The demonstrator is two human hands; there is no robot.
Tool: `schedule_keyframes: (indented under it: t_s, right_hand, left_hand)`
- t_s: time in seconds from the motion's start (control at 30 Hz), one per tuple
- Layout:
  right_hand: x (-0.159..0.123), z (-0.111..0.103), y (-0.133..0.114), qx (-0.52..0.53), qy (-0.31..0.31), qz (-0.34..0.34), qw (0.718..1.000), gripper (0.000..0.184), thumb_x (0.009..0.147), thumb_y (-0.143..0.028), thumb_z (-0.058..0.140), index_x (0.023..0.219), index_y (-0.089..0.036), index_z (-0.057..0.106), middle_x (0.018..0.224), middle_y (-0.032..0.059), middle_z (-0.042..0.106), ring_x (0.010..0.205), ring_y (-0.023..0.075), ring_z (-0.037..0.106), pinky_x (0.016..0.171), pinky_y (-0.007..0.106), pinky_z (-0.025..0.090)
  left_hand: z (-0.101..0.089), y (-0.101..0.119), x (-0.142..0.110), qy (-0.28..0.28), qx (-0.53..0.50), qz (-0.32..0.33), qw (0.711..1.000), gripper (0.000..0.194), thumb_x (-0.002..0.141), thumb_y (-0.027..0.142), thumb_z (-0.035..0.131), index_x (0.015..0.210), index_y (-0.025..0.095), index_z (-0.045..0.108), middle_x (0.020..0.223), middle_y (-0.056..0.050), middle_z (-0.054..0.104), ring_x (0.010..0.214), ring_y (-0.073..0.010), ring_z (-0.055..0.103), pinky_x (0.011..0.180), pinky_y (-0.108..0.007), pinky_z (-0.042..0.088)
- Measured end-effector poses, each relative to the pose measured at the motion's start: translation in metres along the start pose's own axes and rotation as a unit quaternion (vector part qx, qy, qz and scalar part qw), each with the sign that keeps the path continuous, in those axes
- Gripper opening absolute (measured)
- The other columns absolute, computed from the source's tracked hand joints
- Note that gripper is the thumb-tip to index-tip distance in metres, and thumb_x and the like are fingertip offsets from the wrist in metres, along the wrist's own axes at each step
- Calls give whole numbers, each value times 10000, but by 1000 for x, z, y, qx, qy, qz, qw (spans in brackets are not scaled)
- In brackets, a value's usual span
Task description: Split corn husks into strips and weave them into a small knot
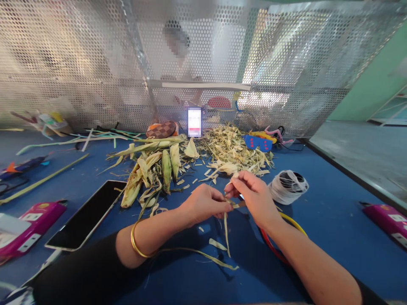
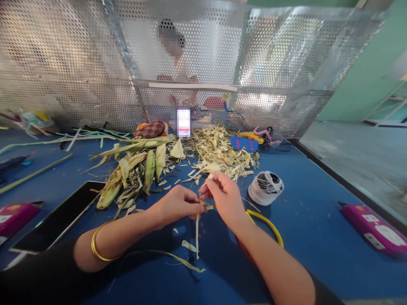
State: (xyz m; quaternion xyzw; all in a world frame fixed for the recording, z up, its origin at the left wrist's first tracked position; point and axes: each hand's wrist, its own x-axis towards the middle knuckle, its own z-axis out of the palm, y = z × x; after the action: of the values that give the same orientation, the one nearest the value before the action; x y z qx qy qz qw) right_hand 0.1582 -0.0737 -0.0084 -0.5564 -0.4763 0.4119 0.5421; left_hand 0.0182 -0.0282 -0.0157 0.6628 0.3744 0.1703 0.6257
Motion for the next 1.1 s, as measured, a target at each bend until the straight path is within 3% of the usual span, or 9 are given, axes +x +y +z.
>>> schedule_keyframes:
  t_s: [0.1,0.2,0.37,0.57,0.67,0.73,0.83,0.97,1.1]
  right_hand:
    - [1,-3,3,-21,-5,-31,999,211,801,-403,523,737,-203,502,712,7,649,633,144,615,538,245,468]
    - [6,-12,6,-140,4,-103,985,191,839,-395,497,845,-208,531,781,40,668,718,175,623,616,281,469]
    - [11,-25,3,-400,-77,-224,885,199,870,-342,503,737,-214,576,681,6,630,689,173,566,750,331,405]
    - [14,-24,4,-419,-80,-213,879,229,872,-251,490,653,-207,542,605,-17,577,615,153,531,636,279,379]
    - [14,-25,8,-434,-62,-256,862,192,878,-239,493,716,-204,591,673,3,622,676,170,565,694,308,400]
    - [13,-26,8,-439,-1,-318,840,141,882,-251,507,833,-202,629,804,36,661,790,197,593,770,345,406]
    - [6,-25,3,-434,69,-430,789,136,884,-231,520,899,-198,651,857,55,665,834,195,594,809,357,403]
    - [-4,-12,1,-488,-37,-525,696,234,910,-149,445,902,-205,672,746,25,629,691,142,554,715,314,401]
    - [-8,4,7,-610,-103,-535,576,247,913,-114,406,959,-138,647,777,67,608,723,177,544,694,348,390]
  left_hand:
    - [-2,1,0,-4,-10,1,1000,185,620,317,686,561,143,669,505,5,603,507,-104,553,572,-218,469]
    - [-7,4,0,17,-21,10,1000,182,629,314,687,572,141,676,524,-3,615,507,-99,553,567,-215,471]
    - [-15,9,3,69,-22,24,997,204,633,333,702,575,139,680,511,-8,608,494,-92,547,547,-206,467]
    - [-17,11,4,57,-24,0,998,169,620,285,726,555,144,660,499,-2,614,500,-96,573,544,-205,477]
    - [-17,12,4,58,-39,-21,997,169,615,289,738,569,142,667,527,-9,634,506,-92,575,549,-204,481]
    - [-17,12,4,71,-59,-29,995,177,613,299,744,582,141,671,556,-17,651,511,-91,578,556,-210,486]
    - [-16,11,5,88,-104,-28,990,191,607,309,745,586,134,671,578,-25,658,518,-96,584,578,-230,495]
    - [-13,8,4,102,-158,-26,982,232,559,337,769,607,125,688,535,-6,613,515,-90,554,565,-225,470]
    - [-10,6,4,131,-189,-33,973,290,491,360,804,592,117,682,525,5,583,490,-74,498,498,-202,405]
